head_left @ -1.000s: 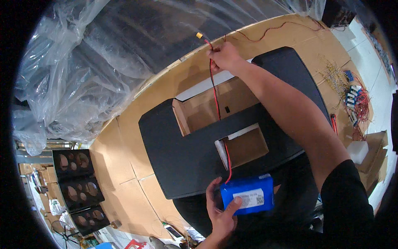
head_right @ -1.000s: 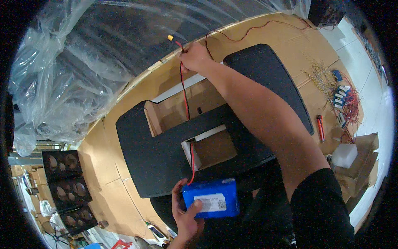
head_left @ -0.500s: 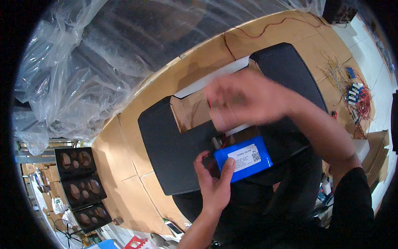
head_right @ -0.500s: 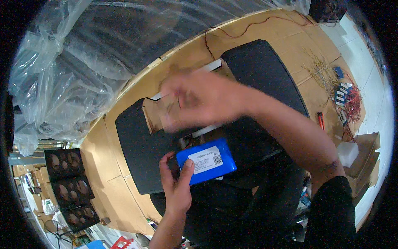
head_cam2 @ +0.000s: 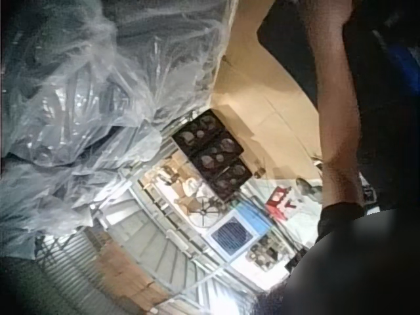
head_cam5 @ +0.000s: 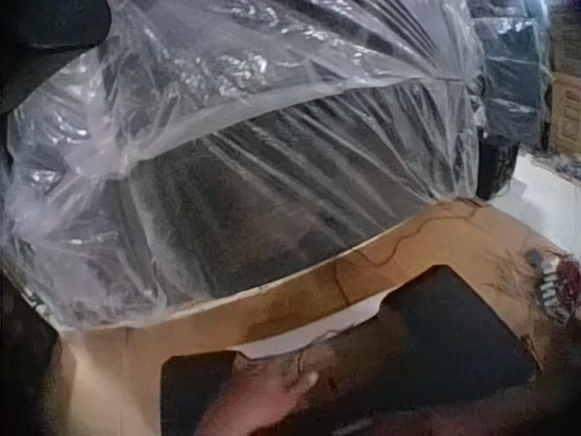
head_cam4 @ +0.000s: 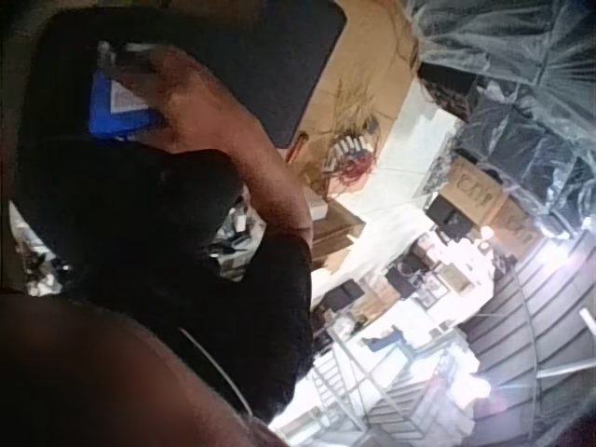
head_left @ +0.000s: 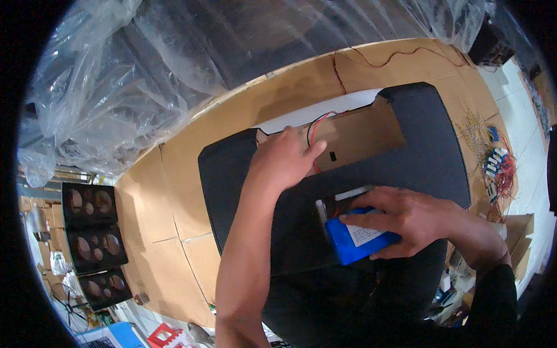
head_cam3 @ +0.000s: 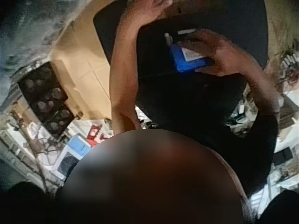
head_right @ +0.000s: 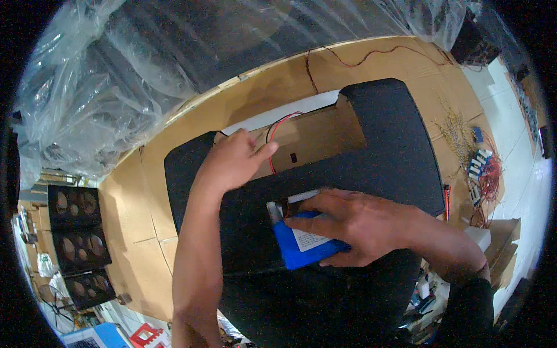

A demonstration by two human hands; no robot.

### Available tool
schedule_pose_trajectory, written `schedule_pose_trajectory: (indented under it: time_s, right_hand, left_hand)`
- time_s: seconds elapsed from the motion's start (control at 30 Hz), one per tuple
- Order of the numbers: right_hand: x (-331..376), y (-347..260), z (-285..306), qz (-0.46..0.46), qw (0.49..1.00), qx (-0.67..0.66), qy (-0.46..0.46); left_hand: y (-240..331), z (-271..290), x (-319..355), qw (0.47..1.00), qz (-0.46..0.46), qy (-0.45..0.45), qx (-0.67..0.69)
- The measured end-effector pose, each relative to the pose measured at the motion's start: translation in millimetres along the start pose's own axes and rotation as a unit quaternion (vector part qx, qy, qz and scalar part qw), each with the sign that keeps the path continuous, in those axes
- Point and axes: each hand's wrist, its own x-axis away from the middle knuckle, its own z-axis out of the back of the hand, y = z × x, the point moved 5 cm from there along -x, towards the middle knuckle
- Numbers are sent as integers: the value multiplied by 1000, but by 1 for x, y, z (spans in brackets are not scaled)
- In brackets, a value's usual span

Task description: The person cuts white foam pieces with a utility knife and places them inside a black enclosure. Then the person inserts a blue battery pack and a black circuit board into the enclosure, arranging the components inside.

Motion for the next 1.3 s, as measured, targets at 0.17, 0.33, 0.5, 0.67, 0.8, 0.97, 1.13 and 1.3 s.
schedule_pose_trajectory:
  time_s: [0.17, 0.33, 0.5, 0.67, 0.8, 0.97, 1.13, 1.3]
  right_hand:
    - [-18, -2, 8, -2, 997, 42, -67]
    - [-26, -3, 12, -37, 991, 81, -104]
    - [-37, -3, 11, -89, 980, 110, -136]
    - [-44, -6, 12, -123, 970, 149, -146]
    - [-48, -7, 8, -142, 966, 159, -145]
    - [-48, -10, 6, -149, 960, 186, -149]
    - [-43, -11, 0, -141, 954, 229, -133]
    - [-48, -15, -3, -144, 944, 254, -152]
  left_hand:
    - [-16, -48, -61, 985, -41, -133, 103]
    - [-15, -43, -63, 933, -34, -114, 340]
    - [-21, -39, -70, 949, -66, -2, 309]
    - [-20, -36, -74, 950, -88, 92, 284]
    - [-20, -35, -73, 941, -63, 100, 316]
    - [-18, -34, -74, 943, -68, 125, 301]
    - [-16, -31, -73, 947, -73, 144, 278]
    - [-18, -29, -69, 948, -71, 144, 276]
